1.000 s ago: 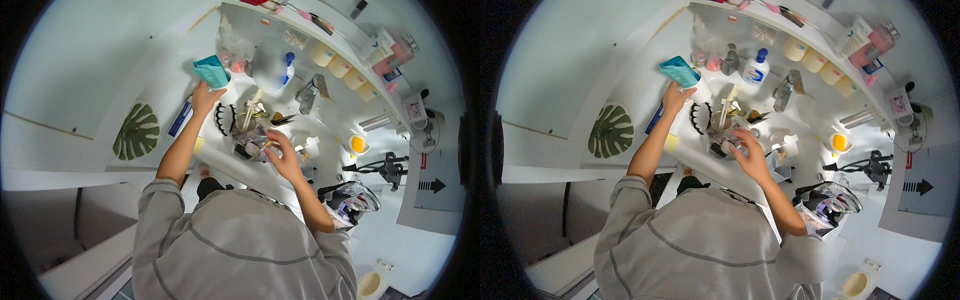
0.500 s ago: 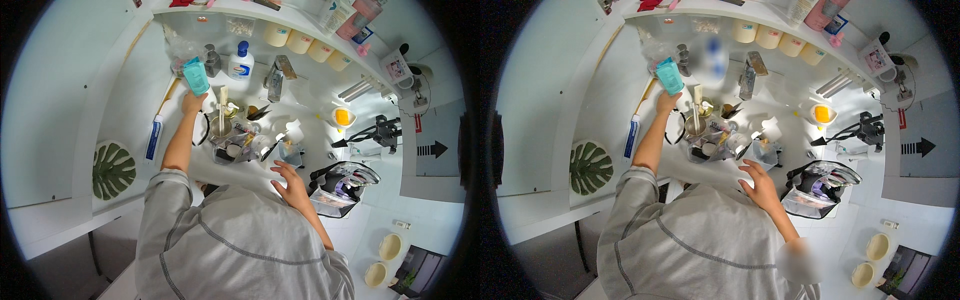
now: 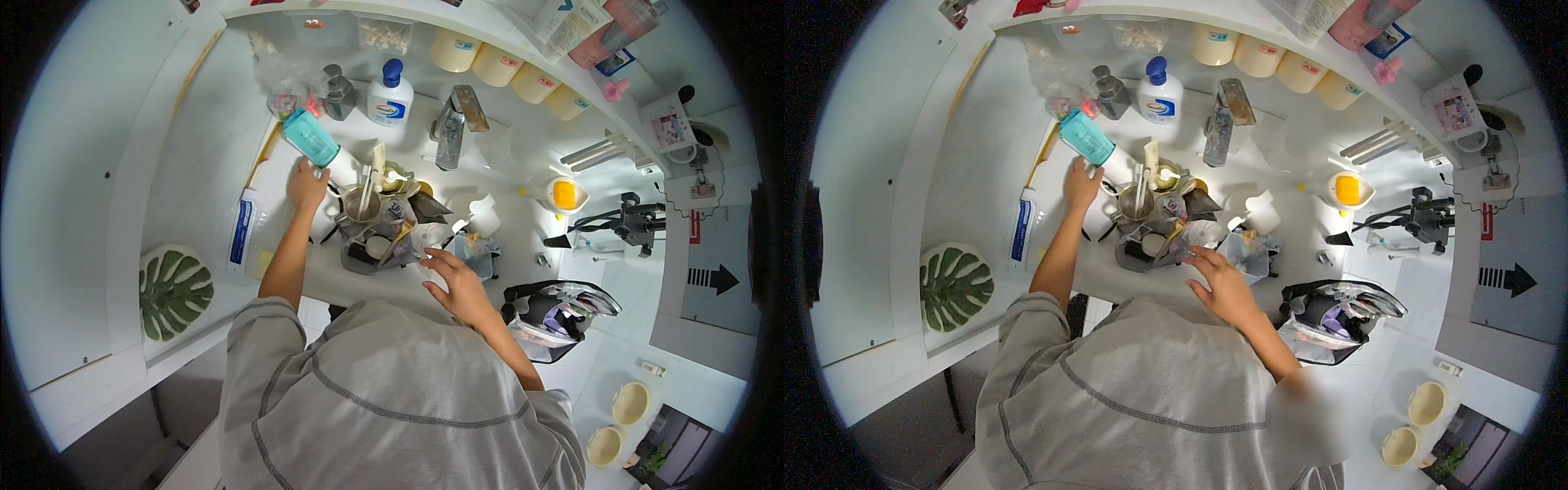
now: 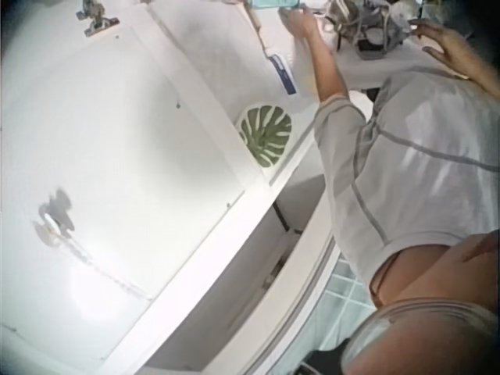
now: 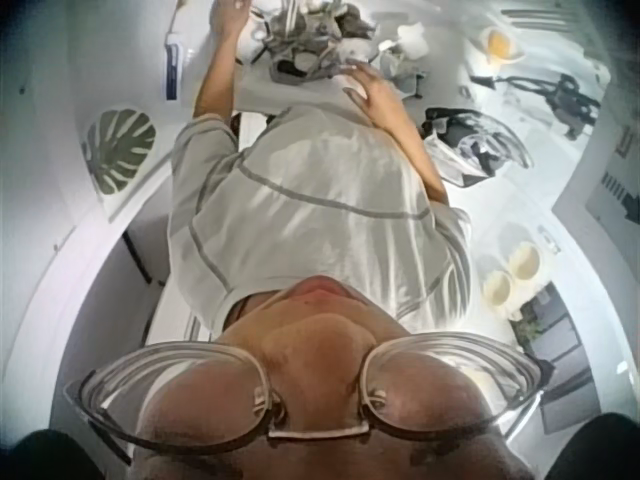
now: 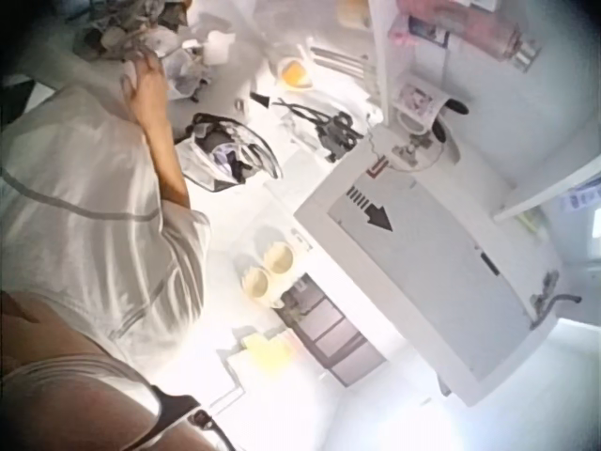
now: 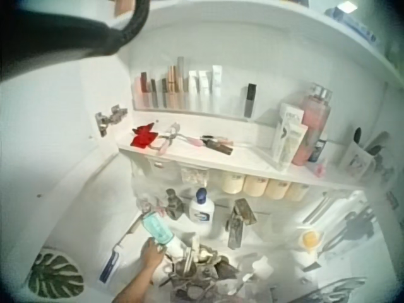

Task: The person organizes cosmetic items inside a bathroom cabinet. They place a small plastic container on the shelf, then arrange various bottles, tubes, and makeup brushes by picking them up from the sink area and placing them on the shelf. The person handles items one at a time, including a red cloth, a blue tube, and several makeup brushes, arranging them neatly on the shelf.

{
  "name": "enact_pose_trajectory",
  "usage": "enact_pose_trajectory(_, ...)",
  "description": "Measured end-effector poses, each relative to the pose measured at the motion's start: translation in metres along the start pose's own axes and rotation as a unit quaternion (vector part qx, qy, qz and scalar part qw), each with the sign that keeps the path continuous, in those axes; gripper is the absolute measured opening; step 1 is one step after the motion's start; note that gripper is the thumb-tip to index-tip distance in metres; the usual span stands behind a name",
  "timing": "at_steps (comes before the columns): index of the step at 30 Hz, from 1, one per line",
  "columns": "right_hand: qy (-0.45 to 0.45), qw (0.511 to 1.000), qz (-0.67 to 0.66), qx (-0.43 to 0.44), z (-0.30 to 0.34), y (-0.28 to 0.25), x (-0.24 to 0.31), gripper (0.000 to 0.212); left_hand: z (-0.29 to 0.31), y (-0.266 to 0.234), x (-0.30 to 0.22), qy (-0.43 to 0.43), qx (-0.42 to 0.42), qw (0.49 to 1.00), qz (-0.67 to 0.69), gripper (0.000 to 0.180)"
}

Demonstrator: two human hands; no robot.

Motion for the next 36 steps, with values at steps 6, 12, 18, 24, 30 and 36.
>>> enact_pose_trajectory(6,0.050,0.998,-0.021,0.020,0.001,0.014,-0.031,0.034,0.024,-0.044,-0.110,0.283,-0.045,0.958,-0.012,0.039)
enact_pose_trajectory(12,0.039,0.978,0.206,-0.018,-0.025,0.039,-0.066,0.064,0.055,0.027,-0.179,0.469,0.057,0.857,-0.205,0.027)
enact_pose_trajectory(18,0.063,0.976,0.184,-0.097,-0.052,0.028,-0.096,0.071,0.029,0.059,-0.171,0.452,0.108,0.840,-0.281,0.009)
enact_pose_trajectory(24,0.177,0.963,0.075,-0.188,-0.064,-0.002,-0.129,0.074,0.020,0.035,-0.169,0.428,0.096,0.869,-0.228,0.017)
enact_pose_trajectory(30,0.106,0.968,0.043,-0.225,-0.086,-0.009,-0.123,0.058,0.010,0.005,-0.177,0.421,0.101,0.893,-0.122,0.019)
enact_pose_trajectory(36,0.060,0.993,-0.012,-0.103,-0.100,0.000,-0.134,0.021,0.010,0.009,-0.166,0.410,0.138,0.891,-0.133,0.020)
Point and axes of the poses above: each hand's wrist, its own z-axis away from the middle knuckle, its own y-axis out of the palm, x = y × z, the point moved 7 cm from there along -z, towards the middle knuckle, and after that the axes turned 10 degrees about x, right-handed, at the moved point
